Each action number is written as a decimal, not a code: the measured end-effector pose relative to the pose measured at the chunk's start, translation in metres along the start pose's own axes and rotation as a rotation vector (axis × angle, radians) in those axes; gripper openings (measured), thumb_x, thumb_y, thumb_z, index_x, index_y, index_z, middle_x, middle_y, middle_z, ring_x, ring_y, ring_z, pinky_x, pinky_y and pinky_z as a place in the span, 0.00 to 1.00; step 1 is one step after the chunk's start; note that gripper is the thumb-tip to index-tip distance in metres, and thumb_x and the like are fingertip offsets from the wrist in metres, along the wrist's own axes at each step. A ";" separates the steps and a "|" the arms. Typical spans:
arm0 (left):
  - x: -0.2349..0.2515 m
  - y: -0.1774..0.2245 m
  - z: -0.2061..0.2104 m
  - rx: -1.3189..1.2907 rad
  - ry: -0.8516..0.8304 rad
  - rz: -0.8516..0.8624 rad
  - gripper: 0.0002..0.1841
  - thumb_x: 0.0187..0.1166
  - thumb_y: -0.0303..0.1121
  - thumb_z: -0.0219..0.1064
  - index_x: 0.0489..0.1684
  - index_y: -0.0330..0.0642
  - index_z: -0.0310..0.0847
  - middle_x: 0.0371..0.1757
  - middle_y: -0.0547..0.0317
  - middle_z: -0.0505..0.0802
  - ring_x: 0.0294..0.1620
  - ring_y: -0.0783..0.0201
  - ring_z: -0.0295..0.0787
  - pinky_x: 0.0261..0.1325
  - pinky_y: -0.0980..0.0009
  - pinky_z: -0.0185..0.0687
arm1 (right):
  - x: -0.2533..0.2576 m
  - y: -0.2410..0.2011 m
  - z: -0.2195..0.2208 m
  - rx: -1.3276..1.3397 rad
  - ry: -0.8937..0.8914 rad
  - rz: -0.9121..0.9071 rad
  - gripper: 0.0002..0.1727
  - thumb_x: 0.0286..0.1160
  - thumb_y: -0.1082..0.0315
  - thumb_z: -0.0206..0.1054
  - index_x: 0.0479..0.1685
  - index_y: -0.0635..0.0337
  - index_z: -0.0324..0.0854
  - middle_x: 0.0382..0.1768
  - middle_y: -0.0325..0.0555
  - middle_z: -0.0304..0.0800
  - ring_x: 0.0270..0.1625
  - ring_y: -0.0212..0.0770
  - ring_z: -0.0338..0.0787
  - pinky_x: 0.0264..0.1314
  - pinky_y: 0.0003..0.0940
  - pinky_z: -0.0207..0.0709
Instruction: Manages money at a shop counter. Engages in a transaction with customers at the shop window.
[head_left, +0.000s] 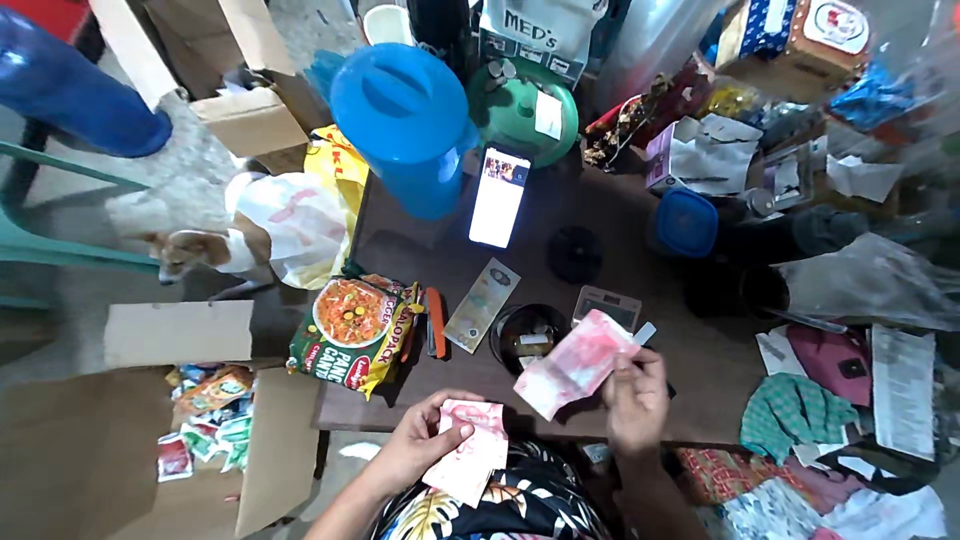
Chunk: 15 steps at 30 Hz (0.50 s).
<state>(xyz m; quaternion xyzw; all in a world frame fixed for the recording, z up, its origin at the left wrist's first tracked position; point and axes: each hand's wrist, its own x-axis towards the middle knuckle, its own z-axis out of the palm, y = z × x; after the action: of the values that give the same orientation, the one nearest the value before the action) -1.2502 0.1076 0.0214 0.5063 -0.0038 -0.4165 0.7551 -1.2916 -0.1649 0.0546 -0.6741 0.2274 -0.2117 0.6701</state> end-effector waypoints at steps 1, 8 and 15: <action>0.000 0.000 0.001 0.003 0.030 0.002 0.17 0.75 0.29 0.73 0.61 0.52 0.85 0.48 0.70 0.97 0.42 0.75 0.95 0.47 0.77 0.92 | 0.010 0.001 -0.008 0.008 0.057 0.030 0.07 0.86 0.75 0.55 0.54 0.55 0.71 0.37 0.28 0.92 0.32 0.22 0.89 0.35 0.19 0.85; -0.005 -0.002 -0.005 -0.017 0.124 0.062 0.11 0.76 0.33 0.71 0.54 0.59 0.87 0.43 0.71 0.97 0.36 0.77 0.93 0.41 0.78 0.91 | 0.056 0.002 -0.045 -0.093 0.193 0.094 0.07 0.89 0.73 0.52 0.57 0.61 0.70 0.33 0.28 0.87 0.26 0.18 0.83 0.29 0.13 0.79; 0.001 0.018 0.007 0.209 -0.182 0.355 0.11 0.82 0.48 0.68 0.51 0.59 0.92 0.80 0.71 0.82 0.81 0.69 0.75 0.80 0.70 0.75 | 0.005 -0.038 -0.033 -0.267 -0.374 -0.109 0.06 0.87 0.58 0.62 0.52 0.41 0.84 0.43 0.15 0.91 0.42 0.10 0.87 0.45 0.10 0.82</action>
<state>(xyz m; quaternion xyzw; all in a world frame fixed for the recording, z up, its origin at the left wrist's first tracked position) -1.2414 0.1040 0.0377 0.5336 -0.2041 -0.3184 0.7565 -1.3064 -0.1941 0.0926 -0.7956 0.0886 -0.0872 0.5930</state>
